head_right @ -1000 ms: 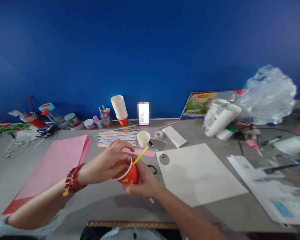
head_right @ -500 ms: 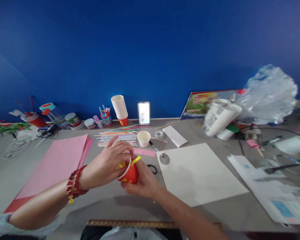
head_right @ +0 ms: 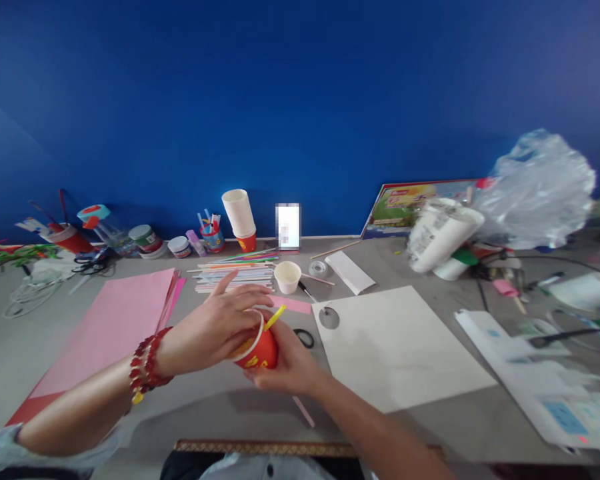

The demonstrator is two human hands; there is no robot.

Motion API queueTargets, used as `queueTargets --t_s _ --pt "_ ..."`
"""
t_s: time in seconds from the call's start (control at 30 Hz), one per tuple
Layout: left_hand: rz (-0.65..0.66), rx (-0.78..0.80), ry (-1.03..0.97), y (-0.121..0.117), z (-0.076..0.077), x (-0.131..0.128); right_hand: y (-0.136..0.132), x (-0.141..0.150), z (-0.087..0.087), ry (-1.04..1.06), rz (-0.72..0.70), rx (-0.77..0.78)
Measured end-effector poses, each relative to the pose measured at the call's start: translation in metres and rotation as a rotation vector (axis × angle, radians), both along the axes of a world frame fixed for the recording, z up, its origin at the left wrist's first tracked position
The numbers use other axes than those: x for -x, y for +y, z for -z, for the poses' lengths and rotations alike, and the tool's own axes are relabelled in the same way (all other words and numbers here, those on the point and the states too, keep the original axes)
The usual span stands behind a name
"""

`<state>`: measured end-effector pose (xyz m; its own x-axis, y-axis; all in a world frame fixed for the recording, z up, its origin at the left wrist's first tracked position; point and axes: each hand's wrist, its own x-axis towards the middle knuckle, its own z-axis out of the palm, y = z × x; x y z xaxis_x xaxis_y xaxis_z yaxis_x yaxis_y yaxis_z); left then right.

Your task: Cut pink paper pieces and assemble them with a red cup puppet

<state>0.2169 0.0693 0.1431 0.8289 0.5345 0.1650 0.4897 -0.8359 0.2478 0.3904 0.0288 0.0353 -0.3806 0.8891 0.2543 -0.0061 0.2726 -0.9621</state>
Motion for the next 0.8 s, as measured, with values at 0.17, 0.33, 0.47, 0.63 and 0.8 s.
queueTargets --t_s 0.17,0.33,0.47,0.63,0.8 --pt "0.001 -0.002 0.041 -0.001 -0.007 -0.001 -0.001 -0.001 0.003 0.007 -0.014 0.024" --pt "-0.032 -0.007 0.041 -0.004 -0.009 -0.004 -0.001 0.001 -0.005 0.006 0.004 0.033" --pt "-0.066 -0.063 0.046 -0.004 -0.005 -0.006 0.001 0.002 -0.010 -0.023 0.025 -0.004" --pt "-0.071 -0.103 0.063 -0.005 -0.002 -0.007 0.002 0.003 -0.015 -0.060 0.009 0.005" --pt "0.015 -0.006 0.032 -0.001 -0.006 -0.002 0.000 0.001 -0.008 -0.009 0.021 0.048"
